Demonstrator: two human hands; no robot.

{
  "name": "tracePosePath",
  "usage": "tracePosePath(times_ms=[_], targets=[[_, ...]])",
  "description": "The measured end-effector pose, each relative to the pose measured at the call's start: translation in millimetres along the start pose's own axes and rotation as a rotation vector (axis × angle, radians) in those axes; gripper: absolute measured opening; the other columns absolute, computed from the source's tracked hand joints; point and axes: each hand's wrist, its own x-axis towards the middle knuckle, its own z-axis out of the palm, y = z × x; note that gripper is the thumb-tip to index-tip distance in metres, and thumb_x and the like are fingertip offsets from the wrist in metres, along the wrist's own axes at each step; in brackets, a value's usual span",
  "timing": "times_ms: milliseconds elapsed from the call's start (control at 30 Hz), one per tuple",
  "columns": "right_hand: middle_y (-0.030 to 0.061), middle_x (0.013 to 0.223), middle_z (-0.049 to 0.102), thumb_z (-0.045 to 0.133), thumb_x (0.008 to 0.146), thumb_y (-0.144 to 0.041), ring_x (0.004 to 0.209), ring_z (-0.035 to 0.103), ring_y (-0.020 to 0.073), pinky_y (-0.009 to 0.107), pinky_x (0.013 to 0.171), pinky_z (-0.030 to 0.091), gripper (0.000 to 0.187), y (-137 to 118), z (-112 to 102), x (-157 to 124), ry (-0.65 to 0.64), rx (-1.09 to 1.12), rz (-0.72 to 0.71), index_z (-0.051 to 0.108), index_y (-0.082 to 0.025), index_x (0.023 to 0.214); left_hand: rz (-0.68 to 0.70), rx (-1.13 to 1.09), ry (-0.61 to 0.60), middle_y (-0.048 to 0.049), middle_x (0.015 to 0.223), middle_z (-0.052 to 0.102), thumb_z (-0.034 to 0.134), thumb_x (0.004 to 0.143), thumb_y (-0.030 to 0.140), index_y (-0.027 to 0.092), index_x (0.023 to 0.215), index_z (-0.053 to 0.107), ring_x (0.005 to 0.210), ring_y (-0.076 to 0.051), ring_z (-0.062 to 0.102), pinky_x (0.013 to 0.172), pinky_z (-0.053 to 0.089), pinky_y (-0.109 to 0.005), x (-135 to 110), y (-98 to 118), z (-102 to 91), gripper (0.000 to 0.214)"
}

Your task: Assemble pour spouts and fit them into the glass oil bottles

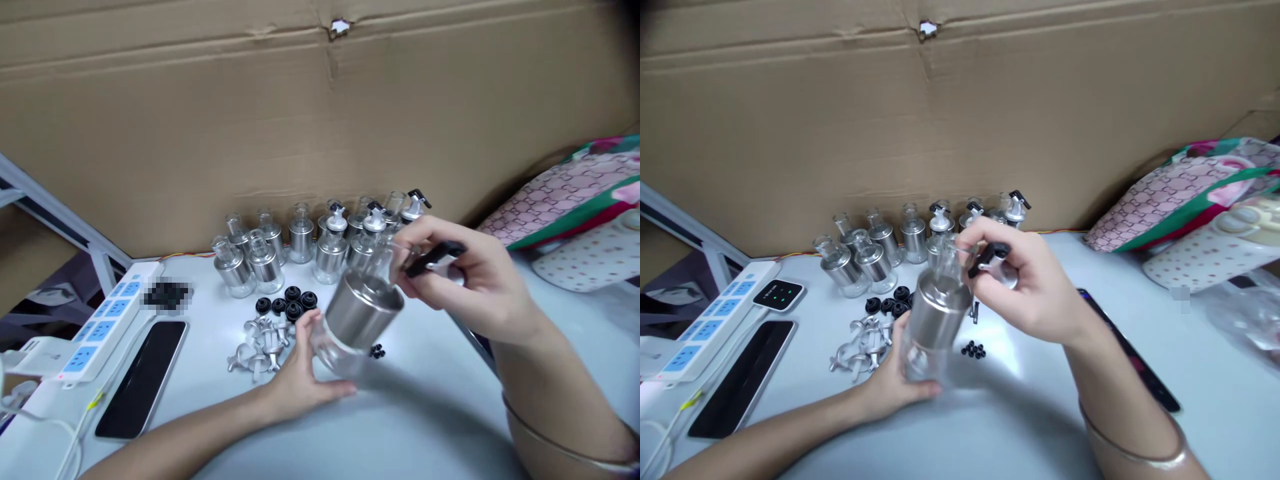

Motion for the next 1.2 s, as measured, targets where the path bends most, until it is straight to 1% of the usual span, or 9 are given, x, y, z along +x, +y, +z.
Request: tracePosePath(times_ms=[67,133,333,633,767,867,967,1100,1200], targets=[[-0.0046,0.062,0.055,0.047,0.067,-0.008,0.045,0.044,0.0068,0.019,0.039,0.034,0.017,0.1,-5.8,-0.6,-0.127,0.061,0.006,0.055,-0.021,0.075,0.073,-0.065,-0.067,-0.0227,0.148,0.024,0.090,0.050,0.048,0.027,0.138,0.006,0.128,-0.034,0.045,0.106,0.038,-0.050,0.5,-1.4,-1.3,0.124],[-0.0045,0.060,0.054,0.046,0.066,-0.007,0.047,0.045,0.0071,0.018,0.041,0.036,0.017,2.2,-3.4,0.8,-0.238,0.082,0.018,0.054,-0.021,0.073,0.114,-0.085,-0.163,-0.0227,0.149,0.026,0.092,0.043,0.052,0.026,0.141,0.007,0.133,-0.038,0.039,0.110,0.032,-0.052,1.7,1.6,-3.0,0.132],[-0.0042,0.060,0.052,0.043,0.064,-0.012,0.047,0.041,0.0075,0.021,0.043,0.033,0.016,19.7,16.1,4.4,-0.503,0.129,0.205,0.052,-0.019,0.074,0.008,0.049,-0.223,-0.0153,0.131,0.054,0.082,0.062,0.051,0.018,0.127,0.045,0.123,-0.037,0.049,0.108,0.034,-0.054,5.1,17.0,-8.1,0.082],[-0.0048,0.064,0.051,0.045,0.066,-0.008,0.046,0.038,0.0049,0.018,0.040,0.033,0.017,37.1,23.1,5.8,-0.562,0.384,0.310,0.053,-0.018,0.077,-0.046,0.093,-0.191,-0.0174,0.137,0.047,0.081,0.063,0.045,0.019,0.136,0.031,0.129,-0.040,0.044,0.108,0.035,-0.058,-1.8,7.0,-5.7,0.093],[-0.0061,0.063,0.052,0.060,0.077,-0.017,0.041,0.038,0.0052,0.019,0.035,0.028,0.021,48.4,19.0,4.7,-0.647,0.488,0.397,0.054,-0.019,0.097,-0.034,0.090,-0.175,-0.0164,0.140,0.043,0.079,0.067,0.042,0.021,0.138,0.028,0.133,-0.039,0.040,0.110,0.032,-0.056,-0.4,9.8,-5.9,0.089],[-0.0079,0.057,0.050,0.064,0.085,-0.030,0.041,0.039,0.0058,0.020,0.040,0.031,0.020,55.7,18.2,5.2,-0.528,0.578,0.440,0.054,-0.020,0.099,-0.095,0.080,-0.158,-0.0183,0.136,0.045,0.079,0.066,0.043,0.017,0.135,0.028,0.127,-0.038,0.045,0.107,0.036,-0.055,0.9,14.1,-5.8,0.089],[-0.0035,0.059,0.054,0.054,0.093,-0.035,0.053,0.049,0.0086,0.023,0.053,0.041,0.022,55.7,23.4,8.7,-0.225,0.702,0.452,0.053,-0.019,0.078,-0.151,0.054,-0.156,-0.0166,0.130,0.049,0.077,0.067,0.043,0.017,0.132,0.030,0.122,-0.035,0.049,0.105,0.038,-0.053,1.4,16.9,-6.1,0.085],[-0.0005,0.072,0.054,0.052,0.093,-0.043,0.066,0.054,0.0110,0.025,0.060,0.044,0.031,48.4,36.6,14.8,0.113,0.813,0.478,0.055,-0.020,0.073,-0.167,0.041,-0.177,-0.0140,0.129,0.049,0.076,0.069,0.041,0.019,0.131,0.028,0.121,-0.032,0.050,0.104,0.039,-0.049,1.0,18.1,-6.9,0.082],[-0.0011,0.074,0.050,0.053,0.090,-0.053,0.067,0.053,0.0116,0.025,0.060,0.044,0.036,45.6,47.9,15.9,0.206,0.814,0.516,0.054,-0.022,0.073,-0.163,0.048,-0.218,-0.0130,0.125,0.052,0.075,0.070,0.040,0.019,0.128,0.028,0.118,-0.031,0.052,0.102,0.041,-0.048,0.1,18.0,-6.9,0.078]])
